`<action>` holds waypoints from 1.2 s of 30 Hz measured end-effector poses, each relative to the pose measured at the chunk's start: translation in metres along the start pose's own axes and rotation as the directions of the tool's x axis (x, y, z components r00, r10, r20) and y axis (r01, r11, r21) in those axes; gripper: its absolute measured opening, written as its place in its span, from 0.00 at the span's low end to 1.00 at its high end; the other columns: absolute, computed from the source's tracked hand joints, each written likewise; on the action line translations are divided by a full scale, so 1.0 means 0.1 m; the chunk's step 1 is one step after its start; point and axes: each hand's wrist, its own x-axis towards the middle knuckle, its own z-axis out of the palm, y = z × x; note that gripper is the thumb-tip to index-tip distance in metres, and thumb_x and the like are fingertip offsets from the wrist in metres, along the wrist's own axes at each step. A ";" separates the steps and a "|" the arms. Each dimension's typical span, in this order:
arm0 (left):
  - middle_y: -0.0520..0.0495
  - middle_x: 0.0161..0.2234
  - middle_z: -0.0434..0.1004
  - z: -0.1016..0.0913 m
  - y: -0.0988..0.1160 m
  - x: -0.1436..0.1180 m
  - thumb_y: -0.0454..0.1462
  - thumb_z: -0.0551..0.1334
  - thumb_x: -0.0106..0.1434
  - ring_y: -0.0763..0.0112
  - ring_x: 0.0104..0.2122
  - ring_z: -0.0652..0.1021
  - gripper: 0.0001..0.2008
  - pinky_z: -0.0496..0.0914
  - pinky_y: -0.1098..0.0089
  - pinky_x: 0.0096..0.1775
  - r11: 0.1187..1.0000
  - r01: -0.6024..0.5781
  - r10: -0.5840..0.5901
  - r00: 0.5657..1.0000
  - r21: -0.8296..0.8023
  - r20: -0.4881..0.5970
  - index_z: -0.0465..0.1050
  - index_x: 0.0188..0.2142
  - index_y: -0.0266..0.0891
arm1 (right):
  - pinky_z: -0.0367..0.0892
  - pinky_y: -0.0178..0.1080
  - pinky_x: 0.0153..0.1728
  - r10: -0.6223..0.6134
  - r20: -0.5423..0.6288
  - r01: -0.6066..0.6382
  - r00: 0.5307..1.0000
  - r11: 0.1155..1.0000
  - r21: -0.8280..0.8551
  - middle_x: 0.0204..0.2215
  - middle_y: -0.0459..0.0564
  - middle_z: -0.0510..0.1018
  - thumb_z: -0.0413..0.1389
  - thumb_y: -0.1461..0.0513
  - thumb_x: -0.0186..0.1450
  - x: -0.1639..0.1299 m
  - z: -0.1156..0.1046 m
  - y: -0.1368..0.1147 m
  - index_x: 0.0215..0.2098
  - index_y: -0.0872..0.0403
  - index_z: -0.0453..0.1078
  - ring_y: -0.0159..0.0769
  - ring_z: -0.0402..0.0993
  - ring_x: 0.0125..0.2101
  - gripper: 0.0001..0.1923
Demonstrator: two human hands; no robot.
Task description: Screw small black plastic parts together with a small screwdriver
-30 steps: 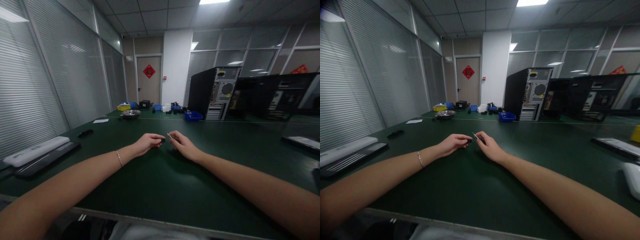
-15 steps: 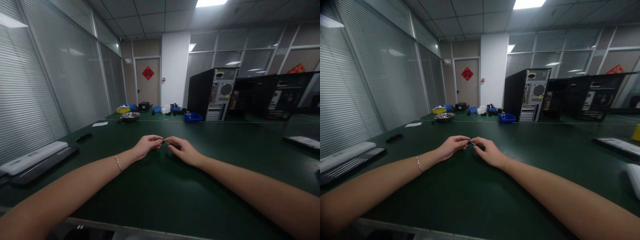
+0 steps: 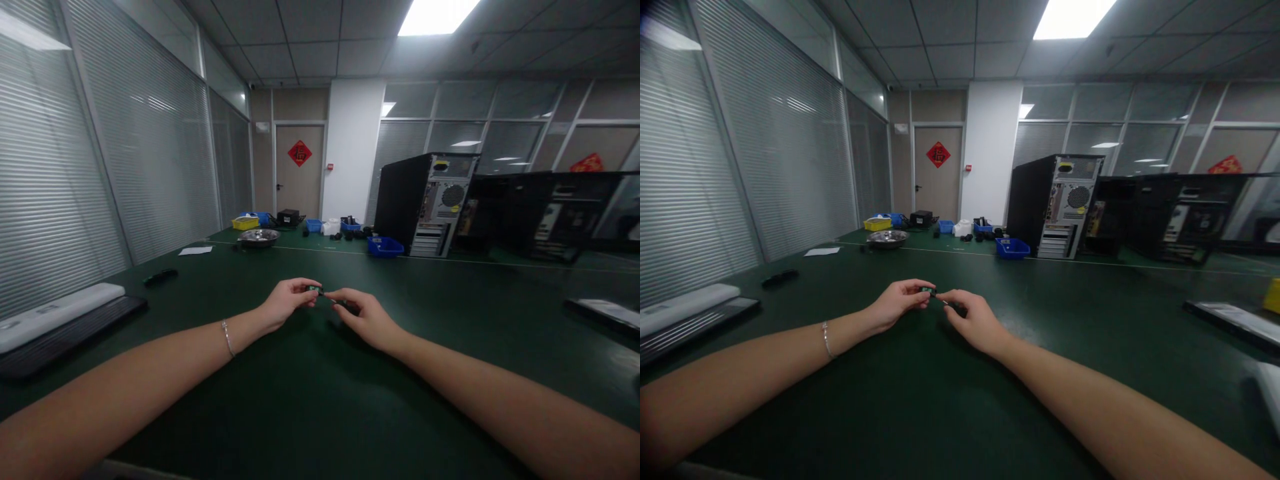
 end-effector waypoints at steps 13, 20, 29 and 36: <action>0.44 0.34 0.75 -0.02 -0.01 -0.04 0.34 0.65 0.54 0.74 0.30 0.73 0.14 0.69 0.70 0.37 0.998 0.059 -0.056 0.995 -0.025 0.087 0.73 0.42 0.35 | 0.65 0.40 0.41 -0.019 -0.031 0.016 0.999 0.997 -0.076 0.41 0.50 0.75 0.51 0.65 0.61 -0.05 -0.02 -0.02 0.48 0.50 0.69 0.38 0.70 0.41 0.17; 0.43 0.32 0.76 -0.08 0.00 -0.02 0.31 0.64 0.54 0.74 0.28 0.75 0.12 0.70 0.71 0.36 0.984 0.144 -0.127 0.980 -0.106 0.153 0.74 0.40 0.32 | 0.65 0.39 0.41 -0.071 -0.019 0.068 0.997 0.988 -0.140 0.39 0.50 0.75 0.52 0.65 0.61 -0.05 0.02 0.00 0.49 0.50 0.68 0.37 0.70 0.39 0.17; 0.41 0.32 0.76 -0.08 0.04 -0.02 0.27 0.63 0.54 0.74 0.27 0.75 0.10 0.70 0.72 0.34 0.970 0.202 -0.183 0.973 -0.136 0.142 0.75 0.37 0.31 | 0.64 0.39 0.41 -0.109 0.005 0.109 0.994 0.991 -0.075 0.40 0.51 0.75 0.52 0.65 0.61 -0.05 0.01 -0.02 0.48 0.51 0.68 0.37 0.70 0.40 0.17; 0.42 0.31 0.76 -0.06 0.03 -0.03 0.29 0.63 0.54 0.73 0.27 0.75 0.10 0.70 0.71 0.34 0.983 0.164 -0.152 0.980 -0.088 0.130 0.74 0.37 0.32 | 0.64 0.39 0.41 -0.128 0.020 0.129 0.992 0.985 -0.112 0.40 0.50 0.75 0.52 0.66 0.61 -0.07 0.00 -0.01 0.47 0.50 0.69 0.37 0.70 0.40 0.17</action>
